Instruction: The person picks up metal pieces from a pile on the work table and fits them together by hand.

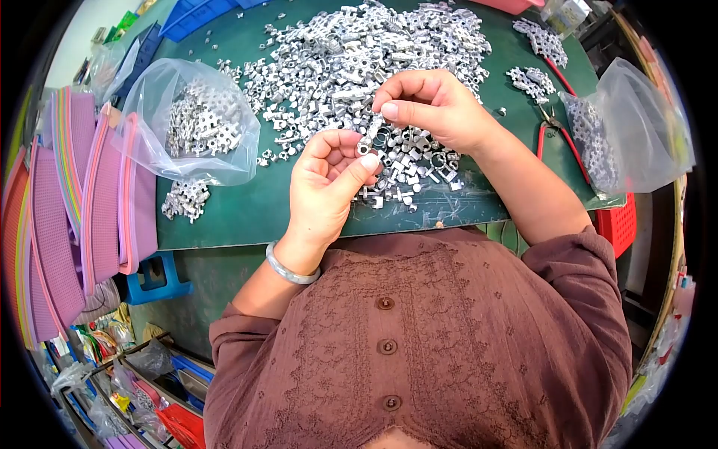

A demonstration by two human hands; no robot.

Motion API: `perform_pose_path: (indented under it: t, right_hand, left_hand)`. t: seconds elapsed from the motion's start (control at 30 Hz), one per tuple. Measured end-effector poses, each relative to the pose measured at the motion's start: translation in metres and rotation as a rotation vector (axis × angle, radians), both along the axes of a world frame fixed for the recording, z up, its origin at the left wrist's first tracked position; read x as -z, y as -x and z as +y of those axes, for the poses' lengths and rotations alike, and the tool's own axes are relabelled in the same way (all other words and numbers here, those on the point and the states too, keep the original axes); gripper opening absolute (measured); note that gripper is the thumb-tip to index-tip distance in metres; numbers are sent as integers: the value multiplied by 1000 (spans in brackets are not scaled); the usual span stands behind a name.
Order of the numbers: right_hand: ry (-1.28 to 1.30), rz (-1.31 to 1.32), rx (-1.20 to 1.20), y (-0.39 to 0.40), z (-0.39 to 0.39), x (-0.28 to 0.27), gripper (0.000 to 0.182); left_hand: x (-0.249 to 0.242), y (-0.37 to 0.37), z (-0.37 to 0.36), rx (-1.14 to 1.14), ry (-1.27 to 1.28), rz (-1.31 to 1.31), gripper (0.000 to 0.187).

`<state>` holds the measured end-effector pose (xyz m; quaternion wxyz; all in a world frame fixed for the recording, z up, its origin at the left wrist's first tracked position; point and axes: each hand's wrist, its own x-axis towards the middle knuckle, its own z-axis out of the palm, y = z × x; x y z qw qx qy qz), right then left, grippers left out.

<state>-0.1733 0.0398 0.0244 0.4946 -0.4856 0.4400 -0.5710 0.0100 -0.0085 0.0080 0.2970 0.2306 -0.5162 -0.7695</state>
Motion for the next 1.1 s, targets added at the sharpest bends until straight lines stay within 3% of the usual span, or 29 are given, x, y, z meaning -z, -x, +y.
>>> perform_pose_path:
  t: [1.1]
  right_hand:
    - [-3,32,-18,3,0,2,17]
  left_hand:
    - [1,6,4,-23,-4,35,33]
